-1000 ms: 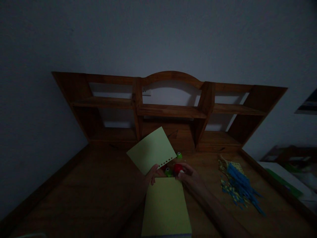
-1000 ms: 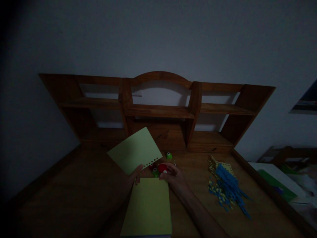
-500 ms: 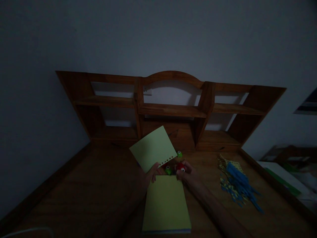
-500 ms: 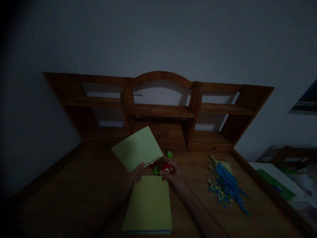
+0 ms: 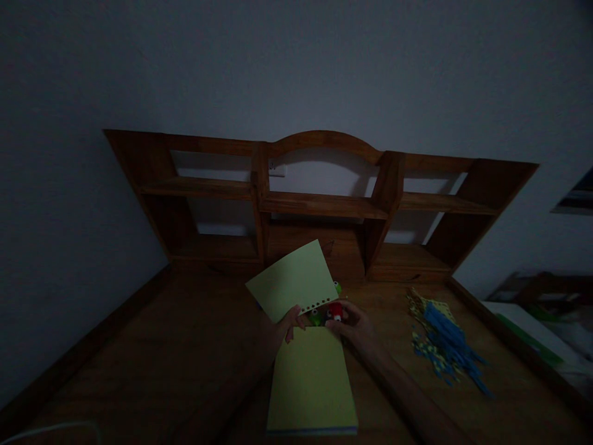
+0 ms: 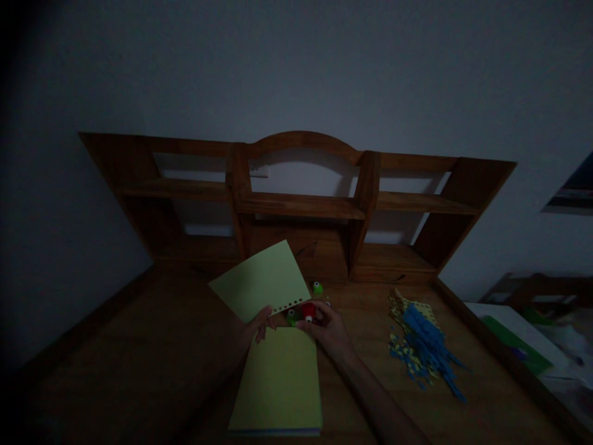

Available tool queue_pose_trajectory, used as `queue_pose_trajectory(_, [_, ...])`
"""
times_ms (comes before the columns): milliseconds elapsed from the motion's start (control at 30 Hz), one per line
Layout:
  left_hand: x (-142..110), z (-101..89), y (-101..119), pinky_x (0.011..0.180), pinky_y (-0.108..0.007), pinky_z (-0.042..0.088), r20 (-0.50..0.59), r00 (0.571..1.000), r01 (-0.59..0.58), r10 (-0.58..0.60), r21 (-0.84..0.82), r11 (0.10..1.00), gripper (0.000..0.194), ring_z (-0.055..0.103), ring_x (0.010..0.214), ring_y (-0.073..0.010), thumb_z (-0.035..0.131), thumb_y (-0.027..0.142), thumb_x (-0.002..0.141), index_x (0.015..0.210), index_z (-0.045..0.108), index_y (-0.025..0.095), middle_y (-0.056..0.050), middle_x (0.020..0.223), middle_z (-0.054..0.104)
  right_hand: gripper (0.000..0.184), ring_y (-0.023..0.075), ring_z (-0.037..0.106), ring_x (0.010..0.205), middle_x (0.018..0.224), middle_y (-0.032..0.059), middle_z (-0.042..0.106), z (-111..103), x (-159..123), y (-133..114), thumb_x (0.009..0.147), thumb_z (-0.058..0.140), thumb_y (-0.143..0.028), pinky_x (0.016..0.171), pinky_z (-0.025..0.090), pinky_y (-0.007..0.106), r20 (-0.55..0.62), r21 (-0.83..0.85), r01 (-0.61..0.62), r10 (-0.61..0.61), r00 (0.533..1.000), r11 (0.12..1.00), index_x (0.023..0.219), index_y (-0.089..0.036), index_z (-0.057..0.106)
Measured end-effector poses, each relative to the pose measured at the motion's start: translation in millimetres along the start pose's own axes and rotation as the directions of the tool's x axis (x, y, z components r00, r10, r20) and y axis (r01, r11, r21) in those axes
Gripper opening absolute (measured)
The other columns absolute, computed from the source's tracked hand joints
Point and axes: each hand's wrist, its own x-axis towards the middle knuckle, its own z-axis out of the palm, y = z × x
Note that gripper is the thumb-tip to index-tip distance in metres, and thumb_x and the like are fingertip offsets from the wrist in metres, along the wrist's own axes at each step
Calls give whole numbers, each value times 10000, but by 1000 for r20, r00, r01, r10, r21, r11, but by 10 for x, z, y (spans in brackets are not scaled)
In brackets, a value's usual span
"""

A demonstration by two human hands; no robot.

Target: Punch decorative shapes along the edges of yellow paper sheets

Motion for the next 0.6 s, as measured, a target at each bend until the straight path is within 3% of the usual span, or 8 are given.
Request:
queue_pose_trajectory(300, [14, 13, -58, 515, -256, 371, -4, 1000, -30, 30, 21, 999, 475, 428, 405, -124, 536, 603, 760, 559, 629, 183, 17, 388, 434, 374, 164, 608, 759, 827, 0, 672, 18, -17, -19, 604, 849, -252, 681, 466, 244, -3, 35, -42, 43, 999, 998, 930, -207, 672])
queue_pose_trajectory(600, [51, 6, -134, 524, -252, 382, 57, 997, -51, 47, 79, 996, 497, 428, 421, -124, 482, 610, 792, 590, 635, 183, 29, 397, 407, 366, 147, 603, 722, 826, 5, 674, -16, -13, 34, 616, 846, -235, 650, 464, 229, -14, 58, -49, 50, 999, 997, 936, -200, 671])
